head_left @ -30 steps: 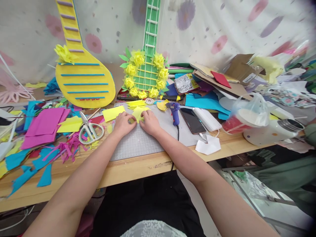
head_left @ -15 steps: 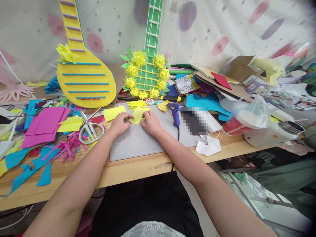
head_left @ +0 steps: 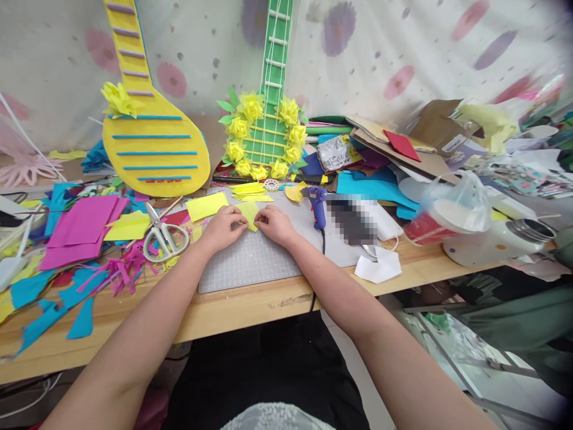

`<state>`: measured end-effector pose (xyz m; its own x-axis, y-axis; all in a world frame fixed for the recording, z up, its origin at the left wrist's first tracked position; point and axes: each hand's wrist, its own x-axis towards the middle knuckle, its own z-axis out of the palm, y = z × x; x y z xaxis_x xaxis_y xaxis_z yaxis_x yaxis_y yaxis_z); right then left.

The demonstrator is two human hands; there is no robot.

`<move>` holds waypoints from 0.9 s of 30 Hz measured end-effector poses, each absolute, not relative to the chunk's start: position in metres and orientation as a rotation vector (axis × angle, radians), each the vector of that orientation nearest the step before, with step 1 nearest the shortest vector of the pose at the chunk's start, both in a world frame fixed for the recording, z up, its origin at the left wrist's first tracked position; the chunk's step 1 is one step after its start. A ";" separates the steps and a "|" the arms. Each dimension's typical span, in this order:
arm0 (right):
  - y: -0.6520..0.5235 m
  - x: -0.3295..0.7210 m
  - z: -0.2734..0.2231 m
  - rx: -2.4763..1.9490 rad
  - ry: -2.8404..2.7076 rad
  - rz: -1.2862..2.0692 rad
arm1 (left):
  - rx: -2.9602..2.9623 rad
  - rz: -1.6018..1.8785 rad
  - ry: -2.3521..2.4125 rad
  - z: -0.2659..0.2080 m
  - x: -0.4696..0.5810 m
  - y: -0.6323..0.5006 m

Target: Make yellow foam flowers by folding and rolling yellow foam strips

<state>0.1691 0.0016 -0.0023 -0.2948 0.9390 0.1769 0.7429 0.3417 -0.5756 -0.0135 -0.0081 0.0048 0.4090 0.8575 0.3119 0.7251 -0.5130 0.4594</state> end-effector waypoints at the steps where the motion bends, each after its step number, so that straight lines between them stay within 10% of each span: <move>1: 0.001 0.169 -0.002 -1.468 -2.129 0.540 | 2.394 0.749 1.372 0.004 -0.012 -0.007; 27: 0.001 0.170 -0.003 -1.417 -2.160 0.535 | 2.364 0.663 1.556 0.004 0.003 -0.008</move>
<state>0.1704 0.0014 -0.0031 -0.3350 0.9228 0.1903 0.7272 0.3817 -0.5705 0.0032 -0.0080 0.0038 0.3322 0.9118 0.2412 0.8056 -0.4073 0.4302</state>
